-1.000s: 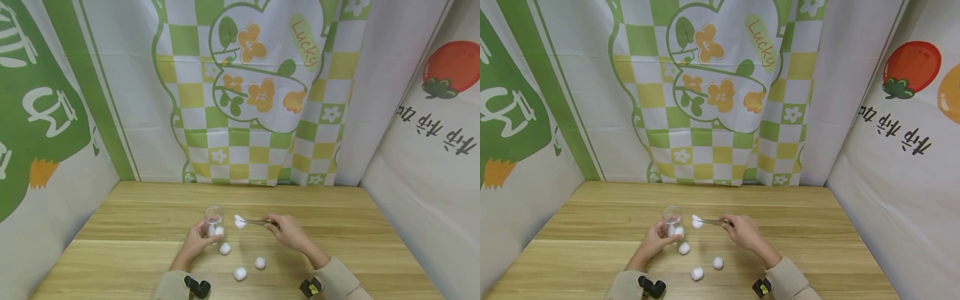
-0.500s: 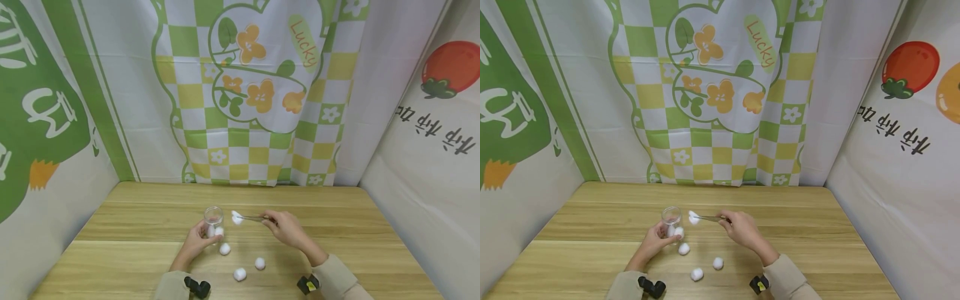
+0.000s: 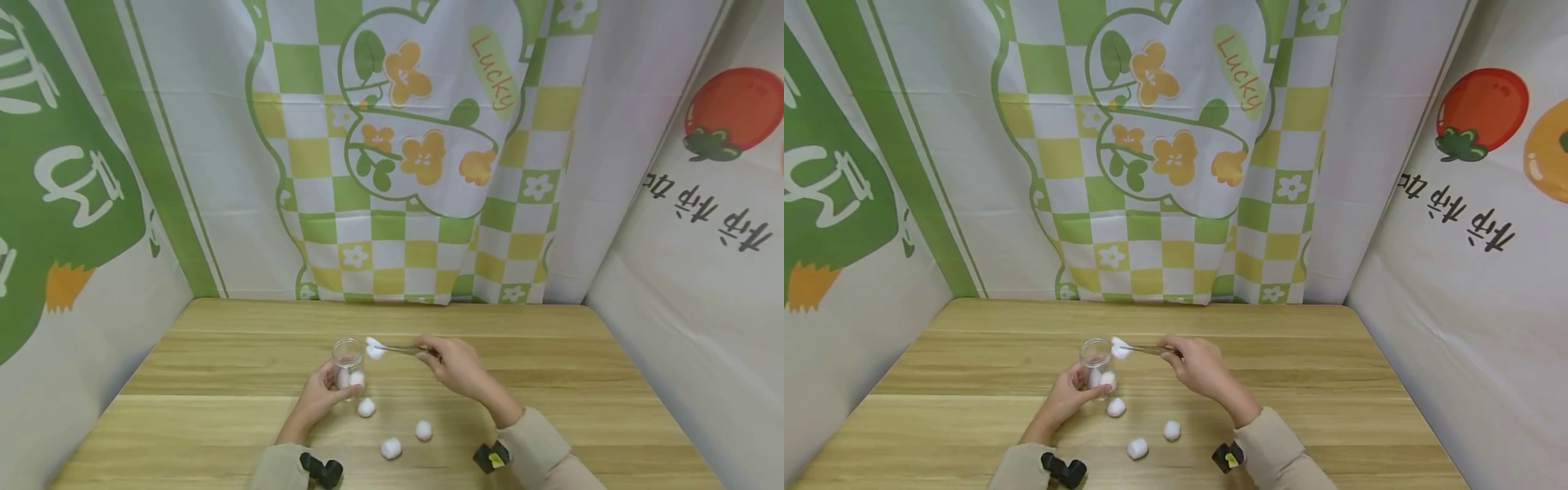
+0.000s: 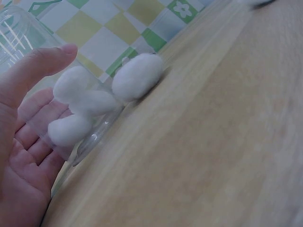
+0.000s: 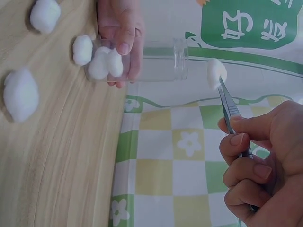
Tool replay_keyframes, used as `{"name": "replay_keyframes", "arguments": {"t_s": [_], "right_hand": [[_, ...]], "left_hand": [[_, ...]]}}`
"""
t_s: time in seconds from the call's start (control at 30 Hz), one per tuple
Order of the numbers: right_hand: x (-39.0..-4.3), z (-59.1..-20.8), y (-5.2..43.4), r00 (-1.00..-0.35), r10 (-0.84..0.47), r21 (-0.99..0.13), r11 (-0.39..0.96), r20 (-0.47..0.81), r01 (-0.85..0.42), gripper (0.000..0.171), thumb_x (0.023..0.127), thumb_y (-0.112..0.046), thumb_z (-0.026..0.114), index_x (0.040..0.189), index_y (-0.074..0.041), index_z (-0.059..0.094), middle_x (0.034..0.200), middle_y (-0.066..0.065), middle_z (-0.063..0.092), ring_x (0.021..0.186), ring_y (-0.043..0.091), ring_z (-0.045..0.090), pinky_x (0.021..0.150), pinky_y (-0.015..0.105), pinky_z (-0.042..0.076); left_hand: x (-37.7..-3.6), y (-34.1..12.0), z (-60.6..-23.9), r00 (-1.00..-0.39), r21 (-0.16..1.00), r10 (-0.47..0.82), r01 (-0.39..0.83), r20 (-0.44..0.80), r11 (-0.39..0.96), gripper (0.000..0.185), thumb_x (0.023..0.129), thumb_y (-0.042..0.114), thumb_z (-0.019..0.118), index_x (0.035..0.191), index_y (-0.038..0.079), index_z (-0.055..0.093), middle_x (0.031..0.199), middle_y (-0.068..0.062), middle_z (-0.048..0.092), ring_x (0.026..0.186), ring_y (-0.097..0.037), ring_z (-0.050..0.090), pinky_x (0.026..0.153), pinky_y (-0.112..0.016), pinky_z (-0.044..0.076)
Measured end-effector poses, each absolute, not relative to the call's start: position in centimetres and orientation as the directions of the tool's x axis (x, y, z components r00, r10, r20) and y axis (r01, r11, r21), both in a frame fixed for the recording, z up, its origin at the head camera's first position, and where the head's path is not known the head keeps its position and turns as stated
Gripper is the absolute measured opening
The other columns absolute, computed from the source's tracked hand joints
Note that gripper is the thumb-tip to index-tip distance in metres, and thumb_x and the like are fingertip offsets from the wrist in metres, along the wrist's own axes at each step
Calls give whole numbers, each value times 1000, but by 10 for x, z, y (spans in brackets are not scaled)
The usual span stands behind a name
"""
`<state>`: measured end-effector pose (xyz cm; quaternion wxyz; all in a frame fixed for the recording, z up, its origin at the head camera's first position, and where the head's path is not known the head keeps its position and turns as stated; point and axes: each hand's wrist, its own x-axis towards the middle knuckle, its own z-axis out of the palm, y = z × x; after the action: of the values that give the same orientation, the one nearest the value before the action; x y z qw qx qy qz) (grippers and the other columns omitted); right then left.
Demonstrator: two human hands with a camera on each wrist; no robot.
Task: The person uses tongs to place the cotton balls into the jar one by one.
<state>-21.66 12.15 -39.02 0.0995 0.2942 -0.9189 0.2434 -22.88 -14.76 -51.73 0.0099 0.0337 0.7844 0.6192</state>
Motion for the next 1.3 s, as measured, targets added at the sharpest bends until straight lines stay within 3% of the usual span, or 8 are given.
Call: {"name": "replay_keyframes", "arguments": {"t_s": [0.87,1.3], "right_hand": [[-219,-392,97,-805,-482,-378,714,346,-590,17,93,-16,61,109,-13,68,74,0,69,57,0,43,47,13,29],[-221,-394,89,-798,-479,-384,703,365,-598,16,93,-16,62,107,-13,68,69,1,65,53,0,37,45,13,25]], "left_hand": [[-228,-147,-518,-997,969,60,55,41,241,65,77,17,80,134,3,51,132,-19,61,128,-35,55,114,-49,40],[-230,-146,-518,-997,973,61,64,51,223,59,78,12,79,130,5,55,130,-19,63,126,-33,57,113,-49,41]]}}
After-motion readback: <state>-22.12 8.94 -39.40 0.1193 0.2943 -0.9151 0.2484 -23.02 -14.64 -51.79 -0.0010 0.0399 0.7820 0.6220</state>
